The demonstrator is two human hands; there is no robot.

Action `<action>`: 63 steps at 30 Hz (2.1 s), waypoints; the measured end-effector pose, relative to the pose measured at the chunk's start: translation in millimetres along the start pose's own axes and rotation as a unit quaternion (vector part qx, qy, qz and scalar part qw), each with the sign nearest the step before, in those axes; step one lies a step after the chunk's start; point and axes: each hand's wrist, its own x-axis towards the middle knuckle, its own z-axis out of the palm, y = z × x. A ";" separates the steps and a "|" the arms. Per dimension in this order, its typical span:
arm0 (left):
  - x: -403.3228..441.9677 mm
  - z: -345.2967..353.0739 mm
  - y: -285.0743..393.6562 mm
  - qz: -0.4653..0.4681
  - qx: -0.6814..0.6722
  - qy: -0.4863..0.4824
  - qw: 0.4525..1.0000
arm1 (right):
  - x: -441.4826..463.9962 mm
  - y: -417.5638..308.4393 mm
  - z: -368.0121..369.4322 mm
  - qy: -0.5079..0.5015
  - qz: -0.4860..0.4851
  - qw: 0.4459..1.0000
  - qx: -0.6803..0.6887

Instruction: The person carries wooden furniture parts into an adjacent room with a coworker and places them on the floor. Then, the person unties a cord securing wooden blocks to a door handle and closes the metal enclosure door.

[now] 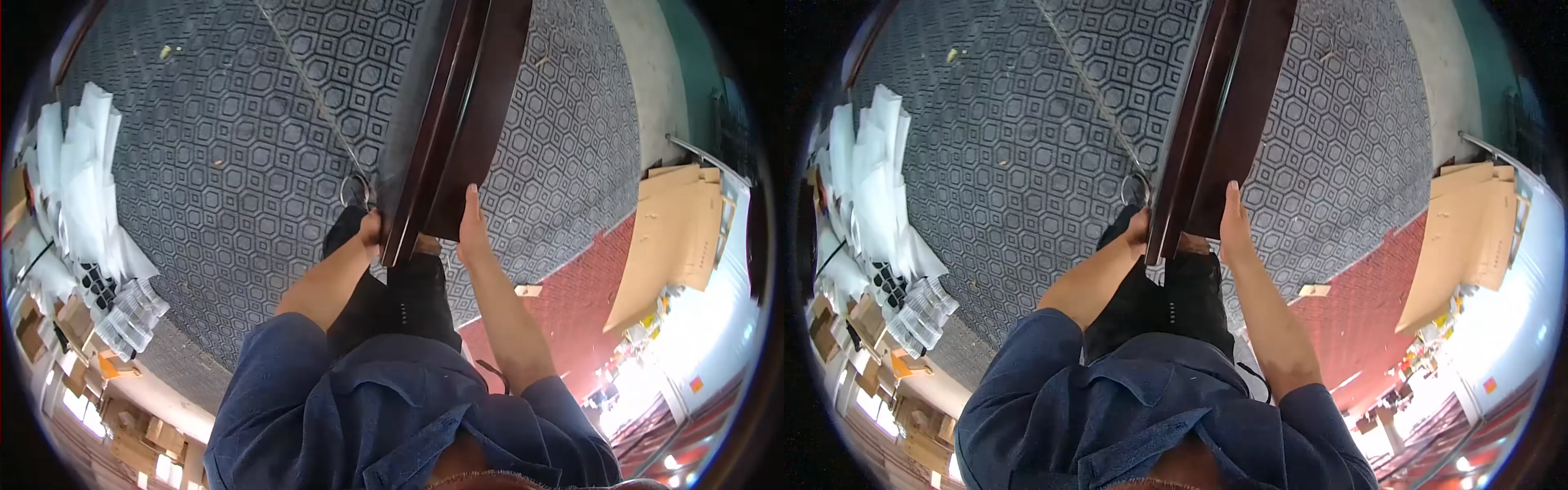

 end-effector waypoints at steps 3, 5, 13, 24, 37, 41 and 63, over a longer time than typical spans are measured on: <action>33.4 -23.3 -13.3 0.078 0.084 -0.045 0.992 | 3.9 3.5 -2.5 0.068 0.015 0.997 -0.020; 21.0 -19.0 -34.5 -0.012 -0.044 -0.013 0.999 | -7.7 -1.8 -6.4 0.071 0.035 0.997 -0.017; 42.5 22.3 -64.4 -0.013 0.141 0.229 0.963 | 18.7 4.9 -62.6 0.150 -0.044 0.980 -0.122; 47.4 17.0 -63.4 -0.012 0.039 0.190 0.981 | -55.9 65.9 -47.3 0.118 -0.046 0.977 -0.174; -6.4 81.3 -43.2 0.102 0.229 0.236 0.939 | -62.4 84.2 4.3 0.152 -0.144 0.920 -0.332; 37.2 56.2 -76.1 0.082 0.149 0.237 0.956 | -62.0 69.4 -19.6 0.108 -0.166 0.928 -0.315; 38.3 -113.6 -34.6 0.088 0.240 -0.024 0.967 | 111.4 38.8 -412.3 0.239 0.138 0.944 -0.178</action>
